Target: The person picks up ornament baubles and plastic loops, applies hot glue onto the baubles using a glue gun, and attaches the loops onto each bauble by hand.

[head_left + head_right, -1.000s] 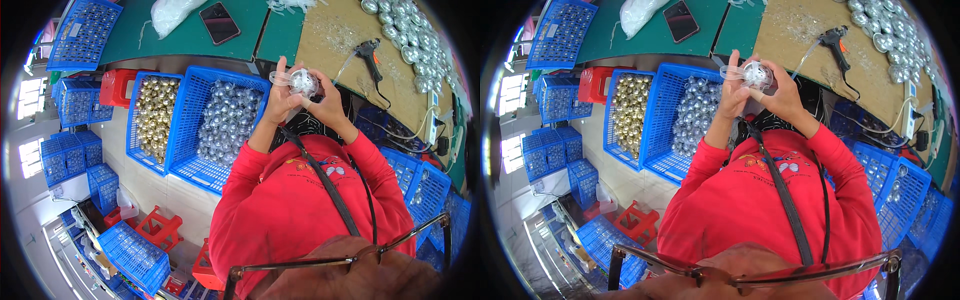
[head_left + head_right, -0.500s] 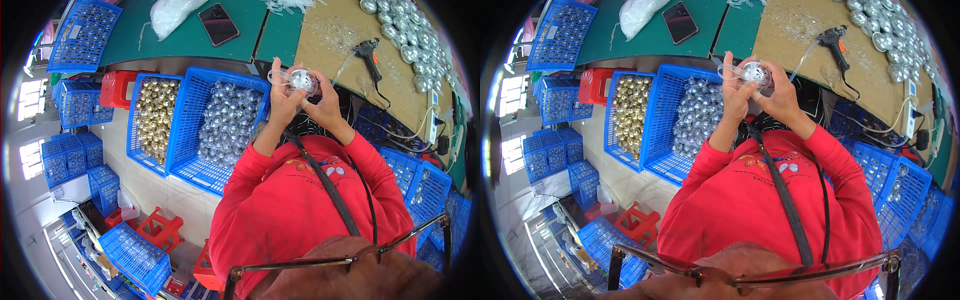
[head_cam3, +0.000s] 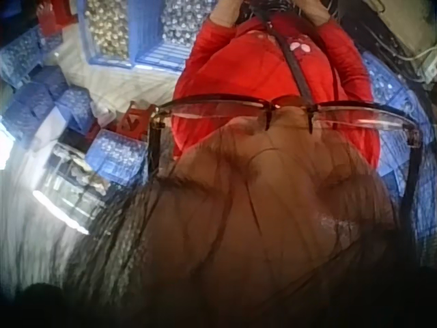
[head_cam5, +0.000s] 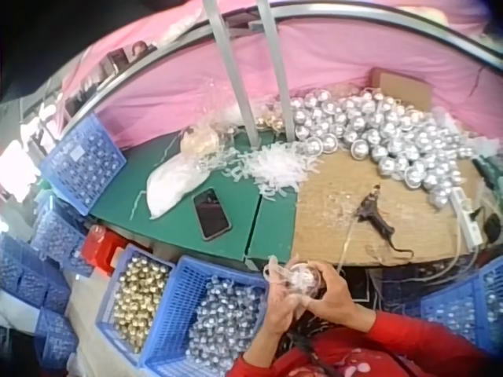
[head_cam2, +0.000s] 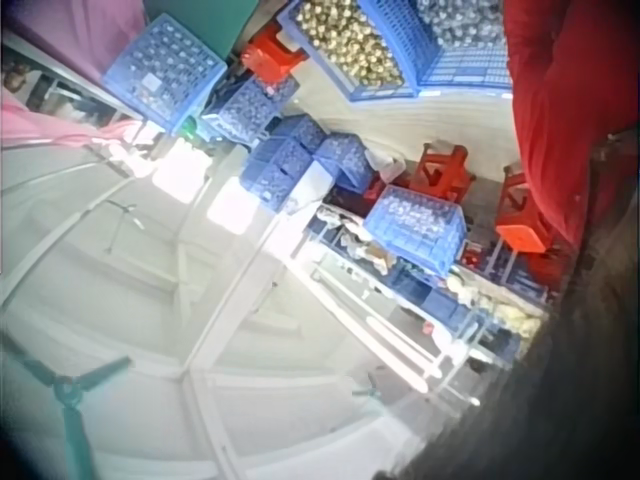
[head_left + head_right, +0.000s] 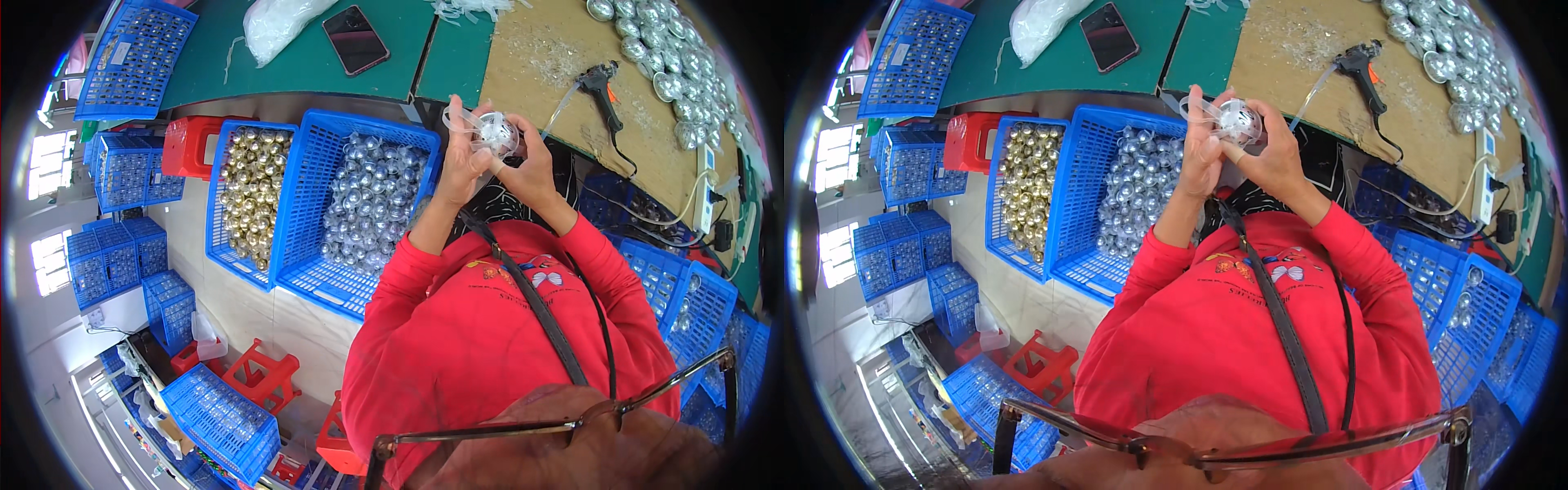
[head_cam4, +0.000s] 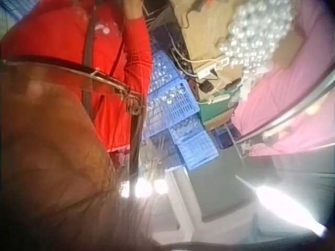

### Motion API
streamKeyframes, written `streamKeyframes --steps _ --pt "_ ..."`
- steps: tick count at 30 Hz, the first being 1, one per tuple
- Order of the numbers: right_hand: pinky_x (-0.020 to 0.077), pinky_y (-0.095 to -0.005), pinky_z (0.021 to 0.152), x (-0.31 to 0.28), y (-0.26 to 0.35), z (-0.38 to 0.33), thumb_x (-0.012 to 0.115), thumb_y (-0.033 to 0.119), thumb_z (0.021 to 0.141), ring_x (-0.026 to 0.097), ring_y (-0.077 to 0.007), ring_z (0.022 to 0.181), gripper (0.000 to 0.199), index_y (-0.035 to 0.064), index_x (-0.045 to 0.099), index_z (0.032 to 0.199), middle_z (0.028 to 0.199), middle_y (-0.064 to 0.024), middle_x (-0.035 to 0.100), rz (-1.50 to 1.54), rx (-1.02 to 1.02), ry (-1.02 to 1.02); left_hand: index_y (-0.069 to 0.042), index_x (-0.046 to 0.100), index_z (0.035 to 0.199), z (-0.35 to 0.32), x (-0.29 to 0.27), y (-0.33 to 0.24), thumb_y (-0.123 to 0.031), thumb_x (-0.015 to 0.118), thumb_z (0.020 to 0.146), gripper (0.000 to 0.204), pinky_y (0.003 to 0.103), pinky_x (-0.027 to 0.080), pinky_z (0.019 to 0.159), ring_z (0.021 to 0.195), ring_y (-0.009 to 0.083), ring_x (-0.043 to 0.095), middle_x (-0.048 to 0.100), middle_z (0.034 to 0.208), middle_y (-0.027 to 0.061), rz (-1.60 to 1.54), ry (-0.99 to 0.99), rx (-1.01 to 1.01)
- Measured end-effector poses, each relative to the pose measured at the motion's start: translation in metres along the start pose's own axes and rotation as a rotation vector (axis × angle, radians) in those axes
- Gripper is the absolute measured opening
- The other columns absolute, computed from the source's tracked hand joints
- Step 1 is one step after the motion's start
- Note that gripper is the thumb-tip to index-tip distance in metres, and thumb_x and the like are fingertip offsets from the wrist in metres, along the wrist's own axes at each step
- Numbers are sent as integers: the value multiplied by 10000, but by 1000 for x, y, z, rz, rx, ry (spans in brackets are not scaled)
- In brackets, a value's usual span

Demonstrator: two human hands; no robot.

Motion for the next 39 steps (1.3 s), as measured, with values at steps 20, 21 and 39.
streamKeyframes --steps 20,21,39 --pt "485 -331 820 3 0 -18 678 122 759 607 -236 906 513 21 473 1219 1147 -148 533 -18 -77 311 -155 234 1373 -77 -180 -27 82 615 773 749 494 501 832 1049 287 545 494 1210 116 331 -511 -58" --pt "486 -336 805 -8 4 -15 670 119 770 607 -245 903 474 26 491 1198 1065 -143 572 -39 -124 288 -132 269 1316 -94 -203 -30 82 607 790 660 488 510 811 1008 278 560 527 1132 117 340 -665 -45" --pt "437 -475 818 -181 -135 273 588 132 762 542 -352 1020 460 152 510 1214 1291 -145 443 -1477 -261 -19 -63 455 1262 -139 -286 19 -163 613 861 443 317 511 728 888 195 611 611 1054 91 270 -995 -265"
Point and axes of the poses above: each hand's wrist, its own z-axis towards the middle knuckle, its own x-axis out of the palm, y = z × x, the point moved 9 cm from there along z, towards the middle knuckle
